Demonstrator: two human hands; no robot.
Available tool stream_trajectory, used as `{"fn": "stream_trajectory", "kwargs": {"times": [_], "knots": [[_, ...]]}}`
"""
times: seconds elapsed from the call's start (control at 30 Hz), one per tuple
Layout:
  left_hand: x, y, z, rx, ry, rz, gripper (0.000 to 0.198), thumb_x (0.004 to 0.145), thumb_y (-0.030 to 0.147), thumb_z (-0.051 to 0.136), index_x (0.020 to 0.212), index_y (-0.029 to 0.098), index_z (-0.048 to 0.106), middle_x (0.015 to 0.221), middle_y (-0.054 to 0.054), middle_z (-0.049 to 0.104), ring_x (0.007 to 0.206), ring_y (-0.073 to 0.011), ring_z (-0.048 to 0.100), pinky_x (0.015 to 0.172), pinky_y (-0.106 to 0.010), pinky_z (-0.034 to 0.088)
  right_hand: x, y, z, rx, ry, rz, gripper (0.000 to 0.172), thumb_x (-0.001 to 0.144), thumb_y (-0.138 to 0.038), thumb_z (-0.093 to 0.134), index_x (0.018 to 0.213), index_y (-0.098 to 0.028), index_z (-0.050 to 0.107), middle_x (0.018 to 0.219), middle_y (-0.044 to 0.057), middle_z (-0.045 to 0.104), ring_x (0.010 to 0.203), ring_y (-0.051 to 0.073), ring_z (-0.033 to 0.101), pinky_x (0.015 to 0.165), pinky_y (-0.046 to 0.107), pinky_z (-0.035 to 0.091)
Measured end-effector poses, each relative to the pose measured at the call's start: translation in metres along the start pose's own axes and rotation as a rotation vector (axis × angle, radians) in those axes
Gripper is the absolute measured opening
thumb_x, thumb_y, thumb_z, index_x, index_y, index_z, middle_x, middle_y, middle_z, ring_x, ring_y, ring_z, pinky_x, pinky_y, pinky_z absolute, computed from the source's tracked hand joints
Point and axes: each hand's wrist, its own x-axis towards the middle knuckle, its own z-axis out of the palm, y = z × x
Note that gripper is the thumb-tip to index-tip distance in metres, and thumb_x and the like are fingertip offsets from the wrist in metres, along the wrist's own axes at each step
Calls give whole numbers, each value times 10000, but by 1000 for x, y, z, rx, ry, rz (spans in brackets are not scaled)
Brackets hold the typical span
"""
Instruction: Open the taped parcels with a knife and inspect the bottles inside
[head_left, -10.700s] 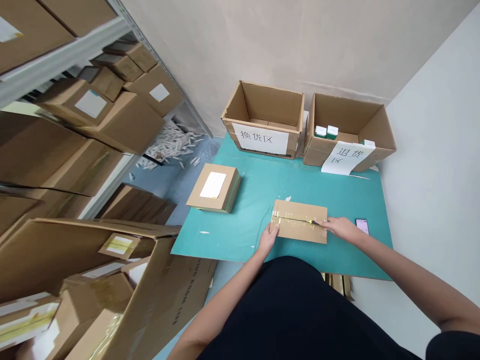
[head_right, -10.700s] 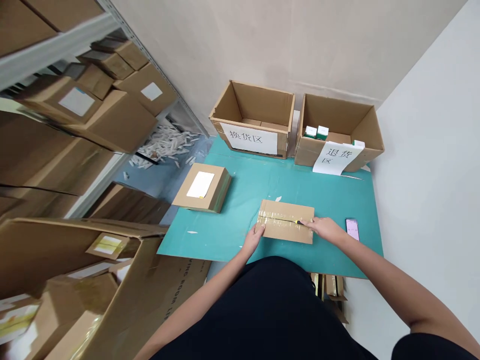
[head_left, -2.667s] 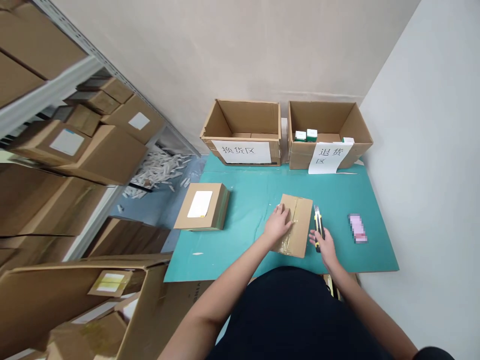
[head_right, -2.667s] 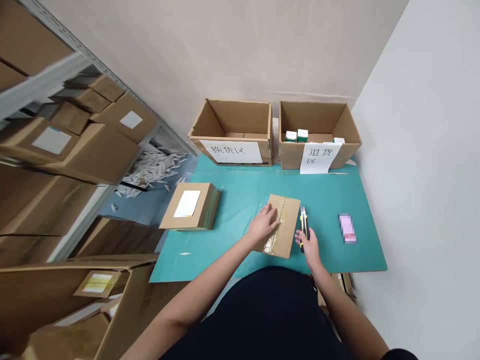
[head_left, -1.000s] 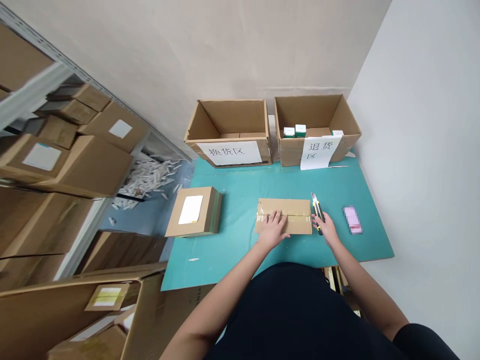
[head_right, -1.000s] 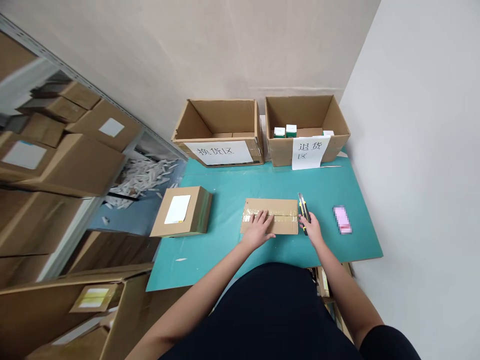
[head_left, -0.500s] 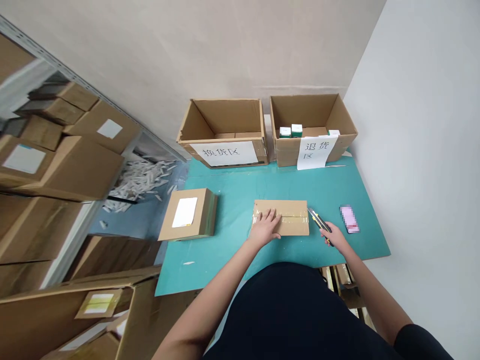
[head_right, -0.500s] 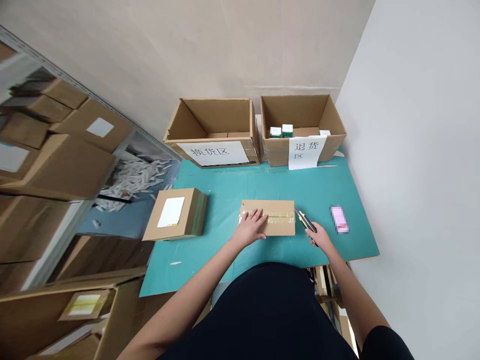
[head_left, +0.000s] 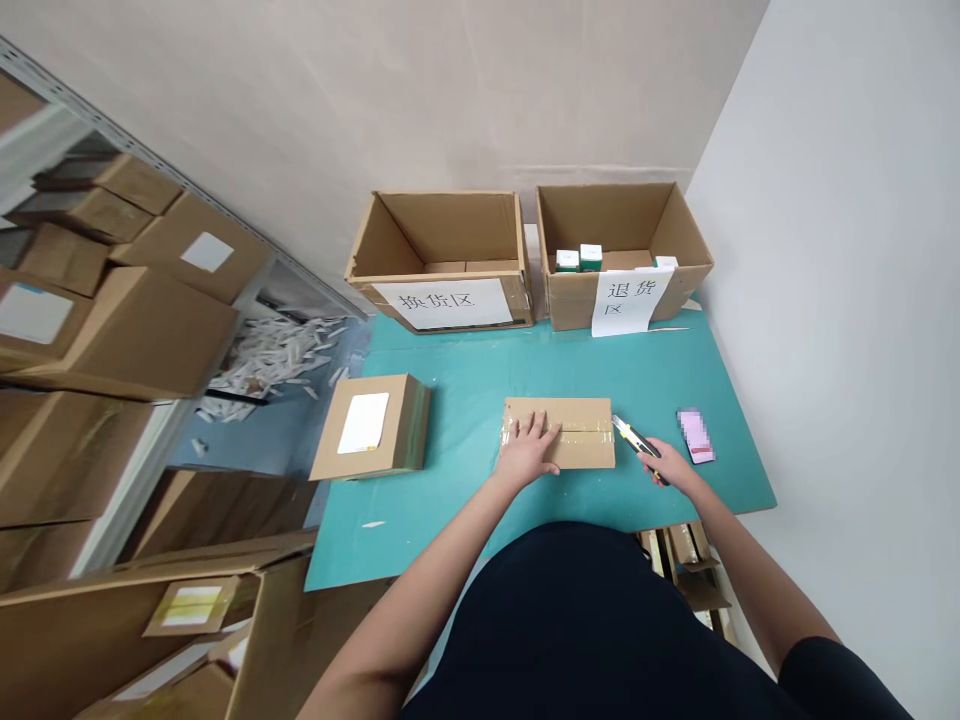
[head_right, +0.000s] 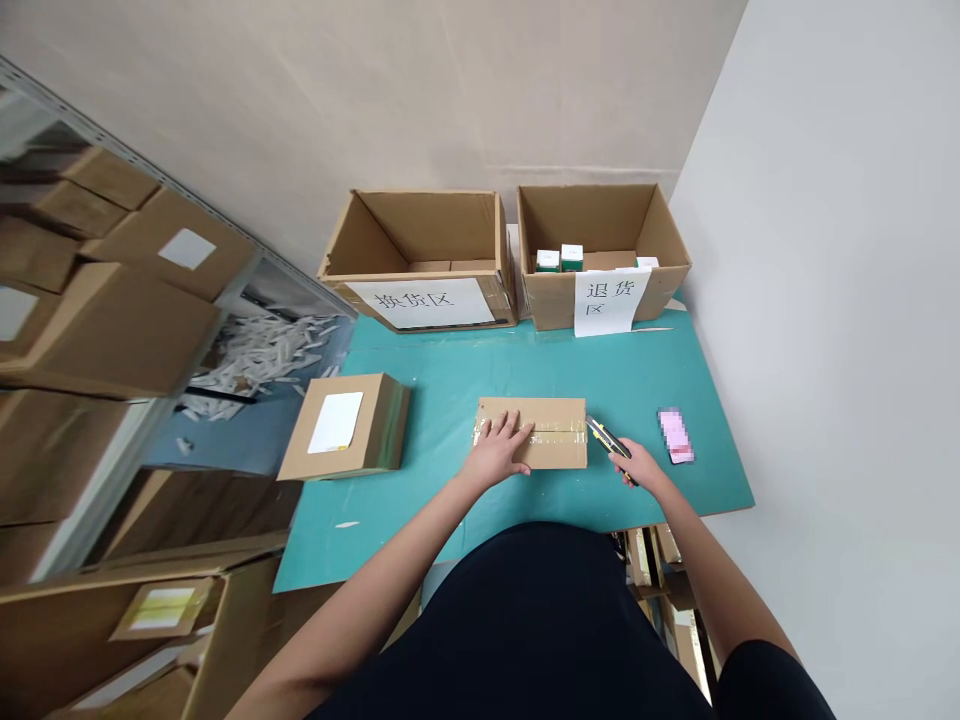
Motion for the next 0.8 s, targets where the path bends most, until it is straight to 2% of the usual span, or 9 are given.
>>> {"fn": "stream_trajectory", "kwargs": {"times": [0.1,0.4,0.63,0.8], "knots": [[-1,-3,4,-14,-11,-9,963,739,584,770,1550,291,343,1652,-156,238,1514,-424,185,1198,-616,139,-2,0,-1,-5,-30,1,424,755,-475,674,1076,-232,541,583,-92,577,370,96,507,325,180,348],[-9,-3,6,-1,24,3,926,749,597,754,1534,265,390,1642,-153,270,1512,-419,199,1218,-594,127,-11,0,-4,30,-114,29,432,773,-517,670,1056,-232,510,561,-102,567,353,89,482,325,175,339],[-12,-6,10,-6,34,26,892,766,612,728,1527,285,398,1639,-134,284,1513,-400,207,1220,-595,126,-27,-6,1,-17,-66,43,342,776,-461,662,984,-232,516,534,-99,553,357,100,494,312,179,341],[-15,-7,14,-20,53,36,897,762,610,731,1523,258,412,1637,-143,285,1517,-394,199,1230,-576,113,-33,1,6,20,-54,60,349,769,-476,657,978,-238,510,542,-99,551,360,98,496,319,179,343]]}}
